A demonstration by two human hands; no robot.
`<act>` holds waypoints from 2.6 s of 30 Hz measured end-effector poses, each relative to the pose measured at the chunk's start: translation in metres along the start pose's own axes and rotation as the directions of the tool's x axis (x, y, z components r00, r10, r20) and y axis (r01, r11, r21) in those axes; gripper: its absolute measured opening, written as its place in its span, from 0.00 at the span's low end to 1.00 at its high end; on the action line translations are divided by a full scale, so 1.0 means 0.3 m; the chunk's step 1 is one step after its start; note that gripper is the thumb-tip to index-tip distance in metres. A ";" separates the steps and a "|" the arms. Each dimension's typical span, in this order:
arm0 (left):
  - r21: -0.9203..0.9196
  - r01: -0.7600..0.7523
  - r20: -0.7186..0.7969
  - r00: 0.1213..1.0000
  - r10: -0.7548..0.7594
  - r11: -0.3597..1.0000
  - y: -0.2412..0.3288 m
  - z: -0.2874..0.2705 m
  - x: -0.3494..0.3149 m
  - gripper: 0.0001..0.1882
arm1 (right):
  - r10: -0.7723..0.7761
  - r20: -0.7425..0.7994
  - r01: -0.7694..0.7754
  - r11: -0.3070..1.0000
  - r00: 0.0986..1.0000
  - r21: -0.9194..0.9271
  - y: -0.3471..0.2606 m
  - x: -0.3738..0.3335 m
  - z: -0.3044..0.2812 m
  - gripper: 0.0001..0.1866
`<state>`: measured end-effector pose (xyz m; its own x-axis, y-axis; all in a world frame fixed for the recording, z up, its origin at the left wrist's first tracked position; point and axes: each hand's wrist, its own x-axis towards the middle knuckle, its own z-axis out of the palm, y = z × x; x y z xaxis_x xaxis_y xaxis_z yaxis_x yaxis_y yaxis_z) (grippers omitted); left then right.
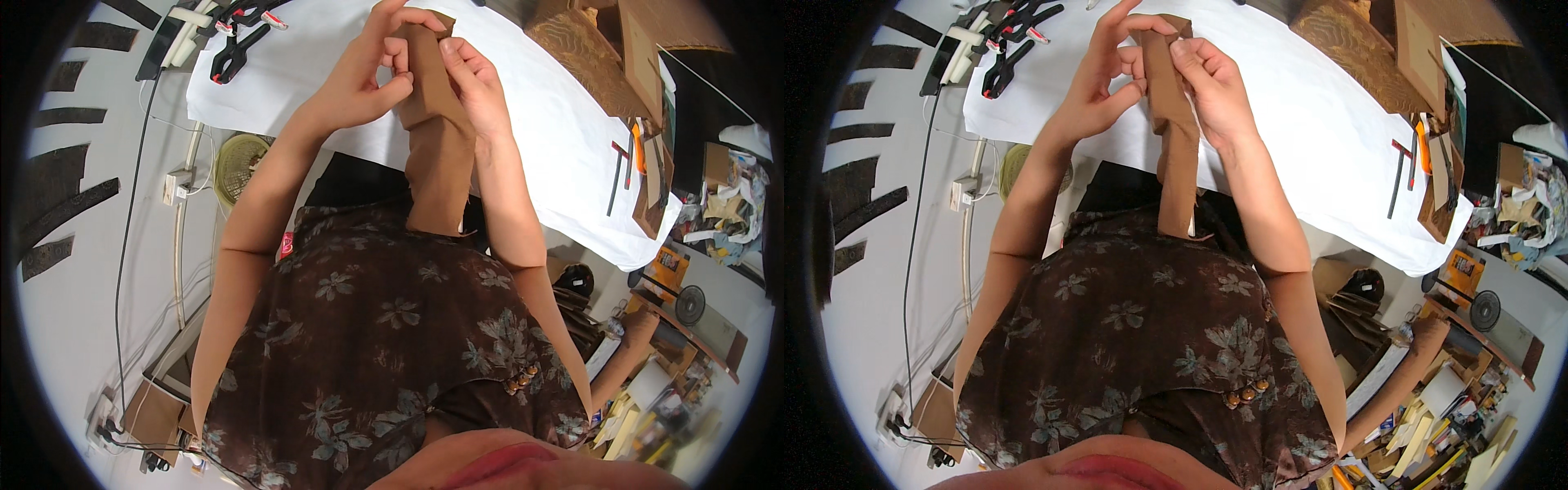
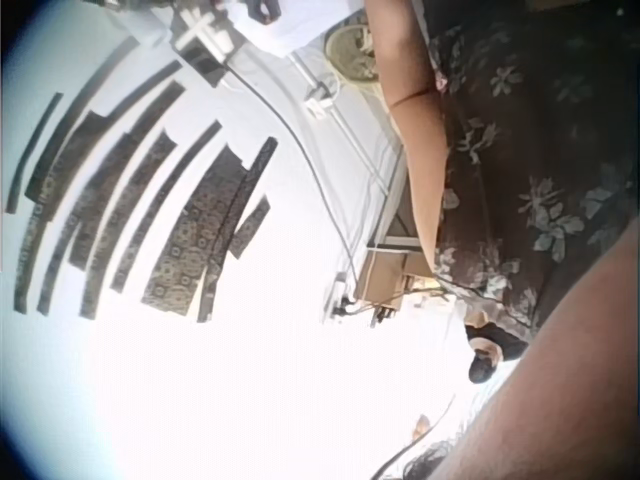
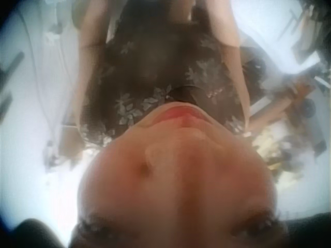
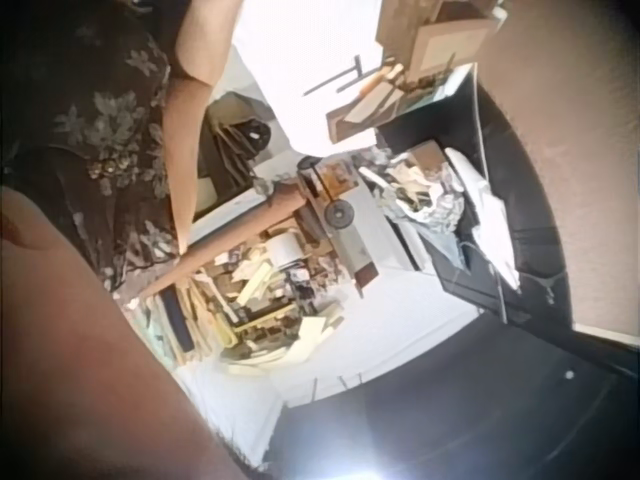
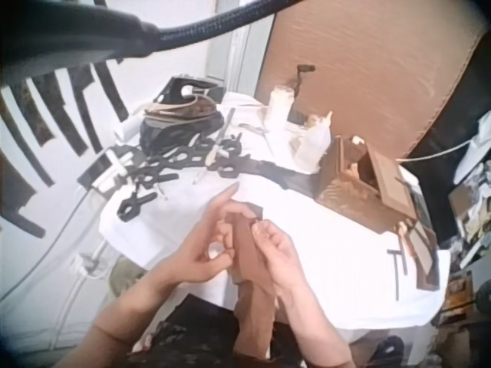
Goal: The person irons a brown fabric piece, then applies glue to its edges and folds it into a pouch shape. They press the glued edges together and inspect the finished pouch.
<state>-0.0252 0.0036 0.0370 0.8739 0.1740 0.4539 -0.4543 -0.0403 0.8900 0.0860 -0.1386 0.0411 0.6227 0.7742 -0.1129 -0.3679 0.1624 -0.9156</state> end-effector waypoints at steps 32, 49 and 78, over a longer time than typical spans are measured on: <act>0.079 0.000 0.018 1.000 -0.001 0.997 0.001 -0.001 0.005 0.48 | 0.071 0.103 -0.080 0.994 0.992 0.080 0.007 0.000 -0.049 0.14; 0.029 0.025 0.026 0.999 -0.025 0.999 0.011 0.008 0.011 0.46 | 0.082 0.150 -0.085 0.996 0.985 0.017 0.009 0.001 -0.077 0.21; -0.020 0.019 -0.044 0.999 -0.020 1.000 -0.042 0.022 0.011 0.38 | 0.098 0.104 -0.100 0.995 0.990 0.017 0.027 0.011 -0.068 0.17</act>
<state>-0.0156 -0.0018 0.0276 0.8740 0.2182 0.4341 -0.4413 -0.0174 0.8972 0.0992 -0.1473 0.0254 0.5085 0.8459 -0.1609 -0.4402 0.0948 -0.8929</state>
